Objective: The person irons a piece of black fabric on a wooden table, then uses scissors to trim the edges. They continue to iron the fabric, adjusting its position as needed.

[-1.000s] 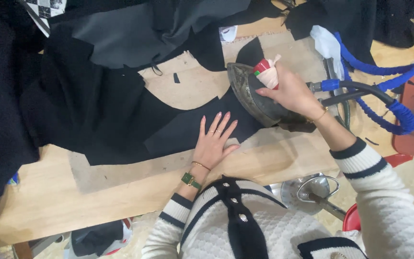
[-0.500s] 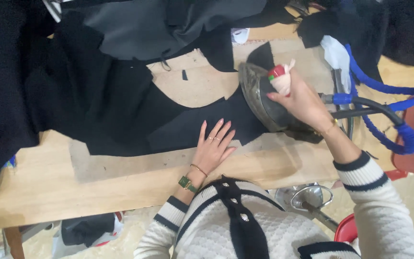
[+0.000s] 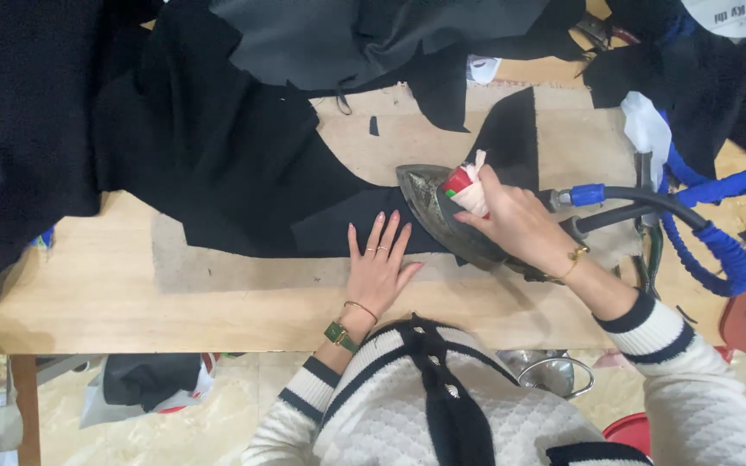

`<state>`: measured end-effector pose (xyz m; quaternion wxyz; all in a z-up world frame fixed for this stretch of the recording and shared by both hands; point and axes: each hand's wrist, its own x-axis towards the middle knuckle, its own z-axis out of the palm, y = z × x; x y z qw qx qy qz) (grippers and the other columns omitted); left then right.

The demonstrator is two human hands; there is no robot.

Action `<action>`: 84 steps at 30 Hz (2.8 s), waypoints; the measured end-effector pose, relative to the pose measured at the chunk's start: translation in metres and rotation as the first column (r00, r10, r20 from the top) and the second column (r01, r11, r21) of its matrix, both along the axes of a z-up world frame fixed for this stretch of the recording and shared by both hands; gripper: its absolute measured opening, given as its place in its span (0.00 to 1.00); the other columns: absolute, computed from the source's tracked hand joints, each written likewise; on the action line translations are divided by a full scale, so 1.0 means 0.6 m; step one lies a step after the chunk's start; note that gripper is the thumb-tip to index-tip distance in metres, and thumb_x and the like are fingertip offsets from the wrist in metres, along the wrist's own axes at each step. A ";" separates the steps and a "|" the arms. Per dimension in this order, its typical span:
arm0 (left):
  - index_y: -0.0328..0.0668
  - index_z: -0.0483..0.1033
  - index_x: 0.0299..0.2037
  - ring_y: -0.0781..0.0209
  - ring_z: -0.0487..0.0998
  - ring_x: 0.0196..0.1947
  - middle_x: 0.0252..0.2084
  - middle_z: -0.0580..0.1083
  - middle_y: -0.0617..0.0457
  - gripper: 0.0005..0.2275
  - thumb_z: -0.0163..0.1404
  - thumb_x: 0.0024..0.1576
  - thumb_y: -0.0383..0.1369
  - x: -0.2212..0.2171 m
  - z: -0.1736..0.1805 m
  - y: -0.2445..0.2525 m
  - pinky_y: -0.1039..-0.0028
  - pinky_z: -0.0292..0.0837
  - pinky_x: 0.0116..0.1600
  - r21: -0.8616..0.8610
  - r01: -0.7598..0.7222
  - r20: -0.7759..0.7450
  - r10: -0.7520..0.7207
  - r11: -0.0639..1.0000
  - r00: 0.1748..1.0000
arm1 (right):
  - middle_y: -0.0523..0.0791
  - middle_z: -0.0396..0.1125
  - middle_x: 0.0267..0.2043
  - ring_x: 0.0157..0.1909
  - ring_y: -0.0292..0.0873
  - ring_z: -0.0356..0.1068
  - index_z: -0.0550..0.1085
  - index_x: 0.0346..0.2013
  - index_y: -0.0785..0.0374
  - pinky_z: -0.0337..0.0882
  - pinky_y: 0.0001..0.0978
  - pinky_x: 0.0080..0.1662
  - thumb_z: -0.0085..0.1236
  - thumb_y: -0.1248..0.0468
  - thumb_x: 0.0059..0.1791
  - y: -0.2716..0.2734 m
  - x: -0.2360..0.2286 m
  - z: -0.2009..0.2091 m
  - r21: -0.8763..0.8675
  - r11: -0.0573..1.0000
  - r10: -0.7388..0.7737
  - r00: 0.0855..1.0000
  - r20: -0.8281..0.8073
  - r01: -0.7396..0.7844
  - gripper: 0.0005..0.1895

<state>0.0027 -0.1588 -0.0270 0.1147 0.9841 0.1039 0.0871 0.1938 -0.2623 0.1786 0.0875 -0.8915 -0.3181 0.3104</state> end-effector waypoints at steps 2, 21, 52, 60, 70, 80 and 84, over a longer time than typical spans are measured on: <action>0.57 0.59 0.71 0.53 0.45 0.78 0.78 0.49 0.53 0.29 0.35 0.63 0.59 0.000 -0.003 -0.003 0.36 0.36 0.75 0.003 -0.012 -0.003 0.012 1.000 1.000 | 0.67 0.71 0.50 0.53 0.65 0.73 0.62 0.62 0.71 0.76 0.54 0.51 0.62 0.60 0.49 0.000 -0.003 -0.011 -0.006 1.000 0.017 1.000 0.020 -0.017 0.31; 0.59 0.58 0.73 0.51 0.47 0.77 0.79 0.51 0.56 0.29 0.36 0.64 0.58 -0.058 0.026 0.058 0.34 0.33 0.73 0.026 -0.401 -0.038 0.402 0.916 0.915 | 0.67 0.72 0.49 0.51 0.66 0.74 0.66 0.60 0.74 0.76 0.57 0.49 0.63 0.63 0.49 -0.004 -0.021 -0.013 0.058 0.998 -0.005 0.988 0.157 -0.004 0.29; 0.60 0.53 0.74 0.52 0.41 0.79 0.79 0.47 0.55 0.30 0.33 0.64 0.59 -0.037 -0.005 0.000 0.34 0.32 0.74 0.003 0.137 -0.013 -0.137 0.991 0.990 | 0.60 0.75 0.42 0.47 0.61 0.77 0.69 0.58 0.68 0.76 0.53 0.49 0.65 0.60 0.49 -0.021 -0.033 -0.050 0.113 0.994 -0.047 0.929 0.367 0.006 0.27; 0.60 0.54 0.73 0.53 0.42 0.79 0.79 0.47 0.57 0.29 0.34 0.64 0.58 -0.041 -0.005 0.000 0.34 0.33 0.74 0.029 0.109 -0.006 -0.109 0.994 0.994 | 0.62 0.75 0.43 0.49 0.62 0.76 0.68 0.60 0.71 0.74 0.54 0.50 0.64 0.61 0.49 -0.017 -0.027 -0.036 0.148 0.989 -0.046 0.961 0.274 0.005 0.28; 0.57 0.55 0.73 0.54 0.46 0.78 0.78 0.50 0.59 0.29 0.35 0.64 0.57 -0.048 -0.016 0.010 0.36 0.37 0.75 0.055 -0.053 0.074 0.049 0.997 0.996 | 0.61 0.76 0.41 0.48 0.61 0.77 0.68 0.61 0.69 0.73 0.56 0.53 0.59 0.60 0.51 -0.037 -0.006 -0.012 0.060 0.988 0.126 0.973 0.194 -0.140 0.26; 0.61 0.55 0.73 0.55 0.43 0.78 0.79 0.47 0.61 0.30 0.33 0.64 0.59 -0.047 -0.013 0.011 0.38 0.34 0.75 0.063 -0.168 0.023 0.167 0.984 0.986 | 0.44 0.77 0.26 0.36 0.45 0.80 0.74 0.46 0.51 0.72 0.36 0.51 0.57 0.52 0.50 -0.103 0.049 -0.079 -0.064 0.894 0.441 0.843 0.308 -0.444 0.13; 0.60 0.55 0.73 0.55 0.44 0.78 0.79 0.48 0.59 0.29 0.33 0.64 0.58 -0.046 -0.007 0.014 0.37 0.34 0.75 0.058 -0.210 0.027 0.209 0.976 0.978 | 0.42 0.76 0.24 0.32 0.42 0.79 0.74 0.44 0.50 0.71 0.33 0.48 0.58 0.53 0.50 -0.107 0.051 -0.094 -0.023 0.896 0.420 0.828 0.371 -0.444 0.11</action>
